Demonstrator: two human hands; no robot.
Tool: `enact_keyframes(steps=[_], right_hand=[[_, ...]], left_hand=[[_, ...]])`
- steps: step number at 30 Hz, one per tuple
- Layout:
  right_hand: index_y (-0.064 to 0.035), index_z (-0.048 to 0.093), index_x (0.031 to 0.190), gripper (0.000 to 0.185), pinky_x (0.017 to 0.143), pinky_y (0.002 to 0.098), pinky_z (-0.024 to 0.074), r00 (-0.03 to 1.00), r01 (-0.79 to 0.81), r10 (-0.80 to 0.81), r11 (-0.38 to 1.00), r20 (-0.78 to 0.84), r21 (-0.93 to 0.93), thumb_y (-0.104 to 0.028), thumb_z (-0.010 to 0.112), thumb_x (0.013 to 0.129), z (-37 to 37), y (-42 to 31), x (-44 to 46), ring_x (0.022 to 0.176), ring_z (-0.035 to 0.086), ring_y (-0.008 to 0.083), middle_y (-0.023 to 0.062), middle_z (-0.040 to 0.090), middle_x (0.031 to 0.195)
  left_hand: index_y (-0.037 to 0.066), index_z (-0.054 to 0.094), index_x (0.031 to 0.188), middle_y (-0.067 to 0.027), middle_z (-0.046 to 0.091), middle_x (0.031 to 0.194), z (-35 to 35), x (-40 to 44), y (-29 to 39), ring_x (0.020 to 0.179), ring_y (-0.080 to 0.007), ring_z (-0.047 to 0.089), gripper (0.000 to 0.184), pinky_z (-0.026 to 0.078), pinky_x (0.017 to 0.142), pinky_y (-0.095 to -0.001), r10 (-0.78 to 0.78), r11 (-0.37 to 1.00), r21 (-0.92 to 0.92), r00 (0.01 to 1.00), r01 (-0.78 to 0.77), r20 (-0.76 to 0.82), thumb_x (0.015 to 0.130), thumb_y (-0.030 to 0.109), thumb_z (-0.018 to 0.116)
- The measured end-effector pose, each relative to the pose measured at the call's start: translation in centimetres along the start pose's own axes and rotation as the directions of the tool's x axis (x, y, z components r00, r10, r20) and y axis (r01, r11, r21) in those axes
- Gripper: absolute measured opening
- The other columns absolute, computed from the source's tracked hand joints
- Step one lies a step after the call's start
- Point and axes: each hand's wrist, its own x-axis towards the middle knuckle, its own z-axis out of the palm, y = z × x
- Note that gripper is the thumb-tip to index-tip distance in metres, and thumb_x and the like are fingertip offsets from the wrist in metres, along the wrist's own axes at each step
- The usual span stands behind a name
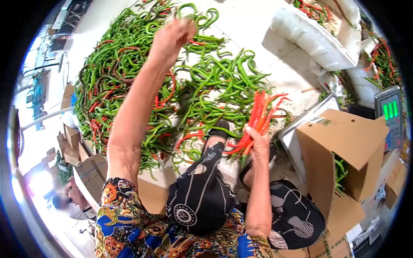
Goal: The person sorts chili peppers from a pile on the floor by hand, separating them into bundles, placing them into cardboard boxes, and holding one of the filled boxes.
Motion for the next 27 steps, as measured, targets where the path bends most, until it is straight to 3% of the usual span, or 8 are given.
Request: enact_keyframes(steps=[4, 6, 8, 11, 14, 16, 22, 27], right_hand=[[0.0024, 0.06, 0.105, 0.033, 0.072, 0.0282, 0.0537, 1.0, -0.015, 0.015, 0.999, -0.004, -0.03, -0.004, 0.072, 0.075, -0.1, 1.1, -0.2, 0.076, 0.065, 0.0177, 0.0102, 0.068, 0.09], [0.0026, 0.061, 0.103, 0.032, 0.072, 0.0284, 0.0535, 1.0, -0.014, 0.015, 0.999, 0.015, -0.051, -0.006, 0.073, 0.074, 0.8, 1.5, -0.7, 0.076, 0.065, 0.0177, 0.0103, 0.068, 0.089], [0.0031, 0.06, 0.106, 0.037, 0.074, 0.0285, 0.0531, 0.999, -0.03, 0.034, 0.994, 0.034, -0.11, -0.008, 0.075, 0.073, 1.4, 1.6, -0.9, 0.077, 0.065, 0.0177, 0.0107, 0.068, 0.092], [0.0027, 0.059, 0.107, 0.037, 0.075, 0.0285, 0.0532, 0.997, -0.018, 0.026, 0.993, 0.071, -0.114, -0.008, 0.074, 0.074, 2.5, 0.6, -1.2, 0.078, 0.066, 0.0181, 0.0106, 0.068, 0.092], [0.0017, 0.059, 0.107, 0.036, 0.075, 0.0284, 0.0529, 0.996, -0.041, 0.049, 0.993, 0.068, -0.112, -0.006, 0.073, 0.075, 2.7, 0.0, -1.3, 0.079, 0.065, 0.0178, 0.01, 0.067, 0.093], [0.0003, 0.057, 0.109, 0.036, 0.076, 0.028, 0.0518, 0.996, -0.068, 0.074, 0.992, 0.057, -0.106, -0.005, 0.072, 0.076, 2.9, -0.2, -1.2, 0.081, 0.064, 0.0173, 0.0089, 0.067, 0.094], [0.0009, 0.054, 0.114, 0.044, 0.078, 0.0297, 0.0537, 0.995, -0.08, 0.082, 0.996, 0.057, -0.027, -0.003, 0.073, 0.076, 2.8, 0.5, -1.0, 0.081, 0.065, 0.0185, 0.0107, 0.067, 0.096], [0.0026, 0.057, 0.112, 0.039, 0.076, 0.0308, 0.0545, 0.993, -0.088, 0.091, 0.996, 0.081, -0.031, -0.005, 0.072, 0.076, 3.3, 0.5, -1.3, 0.081, 0.066, 0.0191, 0.012, 0.068, 0.095]], left_hand=[[-0.004, 0.061, 0.108, -0.0096, 0.066, 0.082, -8.3, -7.7, -11.0, 0.07, -0.013, 0.061, 0.032, 0.049, 0.059, -0.0252, -0.274, 0.776, 0.329, 0.758, 0.538, -0.592, 0.08, 0.012, 0.066], [-0.001, 0.064, 0.108, -0.0168, 0.069, 0.093, -9.5, -10.4, -13.6, 0.081, -0.0291, 0.067, 0.045, 0.051, 0.078, -0.0375, -0.044, 0.338, 0.704, 0.757, 0.625, -0.652, 0.075, 0.03, 0.07], [0.003, 0.068, 0.099, -0.0177, 0.069, 0.092, -9.8, -11.5, -16.1, 0.085, -0.0351, 0.065, 0.041, 0.049, 0.081, -0.04, 0.083, 0.291, 0.681, 0.691, 0.672, -0.718, 0.075, 0.036, 0.07], [0.007, 0.069, 0.08, -0.019, 0.068, 0.086, -9.8, -11.2, -17.4, 0.084, -0.0402, 0.064, 0.027, 0.049, 0.081, -0.0456, -0.075, 0.388, 0.667, 0.743, 0.636, -0.665, 0.074, 0.034, 0.068], [0.005, 0.064, 0.076, -0.0027, 0.058, 0.063, -7.0, -10.7, -14.1, 0.057, -0.0134, 0.053, 0.023, 0.042, 0.055, -0.029, -0.26, 0.808, 0.367, 0.838, 0.46, -0.48, 0.08, 0.027, 0.067], [0.007, 0.06, 0.075, 0.0035, 0.05, 0.06, -3.2, -11.7, -9.7, 0.053, -0.0066, 0.044, 0.018, 0.034, 0.049, -0.0241, -0.533, 0.783, 0.155, 0.777, 0.603, -0.334, 0.084, 0.022, 0.065], [0.008, 0.055, 0.079, 0.0043, 0.052, 0.065, 2.1, -18.8, -7.8, 0.056, -0.0042, 0.047, 0.019, 0.036, 0.052, -0.0194, -0.536, 0.83, -0.015, 0.791, 0.557, -0.295, 0.089, 0.023, 0.062], [0.003, 0.06, 0.083, 0.0011, 0.055, 0.067, 8.0, -24.1, -6.9, 0.058, -0.0085, 0.051, 0.016, 0.042, 0.052, -0.0256, -0.522, 0.826, 0.278, 0.852, 0.491, 0.047, 0.082, 0.017, 0.068]])
